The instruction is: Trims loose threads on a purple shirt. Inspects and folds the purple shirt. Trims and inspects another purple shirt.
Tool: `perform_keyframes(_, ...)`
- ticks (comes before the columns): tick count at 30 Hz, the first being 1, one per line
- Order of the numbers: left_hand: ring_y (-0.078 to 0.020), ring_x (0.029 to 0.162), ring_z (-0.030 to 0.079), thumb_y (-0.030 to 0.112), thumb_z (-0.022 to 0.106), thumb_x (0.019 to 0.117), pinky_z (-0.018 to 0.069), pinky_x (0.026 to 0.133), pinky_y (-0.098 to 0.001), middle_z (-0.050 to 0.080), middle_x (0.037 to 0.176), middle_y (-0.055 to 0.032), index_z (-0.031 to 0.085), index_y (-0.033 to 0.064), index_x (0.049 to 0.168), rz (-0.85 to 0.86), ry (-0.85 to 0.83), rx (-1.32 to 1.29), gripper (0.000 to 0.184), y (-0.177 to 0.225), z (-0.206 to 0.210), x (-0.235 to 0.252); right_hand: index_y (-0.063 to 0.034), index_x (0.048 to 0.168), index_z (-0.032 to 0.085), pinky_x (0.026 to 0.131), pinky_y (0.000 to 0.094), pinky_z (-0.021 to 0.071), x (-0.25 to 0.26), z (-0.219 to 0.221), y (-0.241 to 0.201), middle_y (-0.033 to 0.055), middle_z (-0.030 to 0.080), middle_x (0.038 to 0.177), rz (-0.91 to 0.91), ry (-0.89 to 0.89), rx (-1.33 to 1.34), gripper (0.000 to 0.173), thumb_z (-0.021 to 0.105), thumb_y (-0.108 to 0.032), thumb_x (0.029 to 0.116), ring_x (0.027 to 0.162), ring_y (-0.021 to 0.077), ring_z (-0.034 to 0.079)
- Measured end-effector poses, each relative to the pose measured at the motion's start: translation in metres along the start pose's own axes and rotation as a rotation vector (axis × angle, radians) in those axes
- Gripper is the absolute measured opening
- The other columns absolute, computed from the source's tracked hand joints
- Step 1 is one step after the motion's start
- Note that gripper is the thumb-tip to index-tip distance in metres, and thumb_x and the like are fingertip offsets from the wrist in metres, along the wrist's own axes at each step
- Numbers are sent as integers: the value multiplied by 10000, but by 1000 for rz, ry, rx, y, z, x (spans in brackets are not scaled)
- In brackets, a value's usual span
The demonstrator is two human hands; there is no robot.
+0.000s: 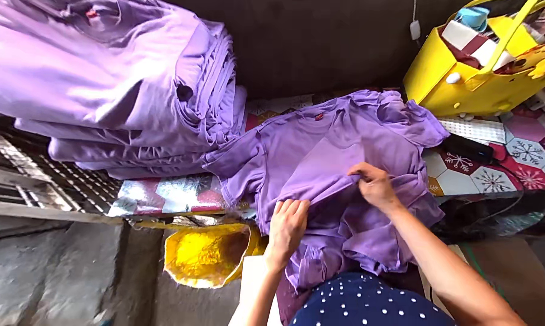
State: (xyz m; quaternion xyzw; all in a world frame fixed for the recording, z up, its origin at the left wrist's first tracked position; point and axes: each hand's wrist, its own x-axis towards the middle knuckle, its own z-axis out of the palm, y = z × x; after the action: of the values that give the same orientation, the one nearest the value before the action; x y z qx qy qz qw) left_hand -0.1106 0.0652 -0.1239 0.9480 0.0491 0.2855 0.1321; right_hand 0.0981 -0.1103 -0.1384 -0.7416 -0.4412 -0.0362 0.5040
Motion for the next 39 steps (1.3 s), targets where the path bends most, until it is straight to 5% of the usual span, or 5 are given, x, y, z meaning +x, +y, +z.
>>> perform_keyframes(8, -133, 793, 713, 152, 716, 942, 601, 743, -305, 724, 995, -133, 685, -60, 1057, -1010, -156, -580, 243, 20, -14, -121, 50, 1128, 725, 908, 569, 535, -74, -74, -20, 256, 692, 1201, 419, -82, -399, 310, 503, 71, 912, 1076, 392, 686)
perform_keyframes(11, -105, 780, 693, 24, 623, 987, 586, 701, -266, 700, 1016, -131, 558, -100, 1263, -1309, 69, -956, 310, 27, 5, -117, 81, 1042, 730, 790, 355, 590, -68, -43, -60, 236, 702, 1096, 255, 19, -258, 214, 565, 4, 930, 933, 250, 704)
perform_keyframes(20, -76, 633, 648, 49, 509, 1058, 542, 583, -218, 679, 777, -42, 600, -31, 1037, -1467, 158, -1129, 123, 27, 18, -76, -11, 1176, 691, 752, 580, 545, -66, 84, -90, 206, 663, 1193, 223, -891, -284, 457, 677, -403, 943, 916, 387, 699)
perform_keyframes(28, -122, 872, 715, -101, 624, 920, 597, 771, -270, 719, 999, -90, 444, -29, 1235, -1264, 199, -1302, 369, 46, 9, -67, -20, 949, 738, 824, 286, 507, -64, 74, -79, 44, 700, 908, 637, -550, 308, 140, 709, -157, 954, 849, 66, 624)
perform_keyframes(39, -71, 811, 698, -123, 689, 844, 597, 786, -258, 692, 878, -18, 429, -11, 1170, -1136, 288, -1213, 431, 52, 26, -60, -4, 946, 745, 815, 212, 513, -68, 71, -82, 34, 711, 944, 630, -470, 420, 105, 690, -94, 946, 853, 11, 622)
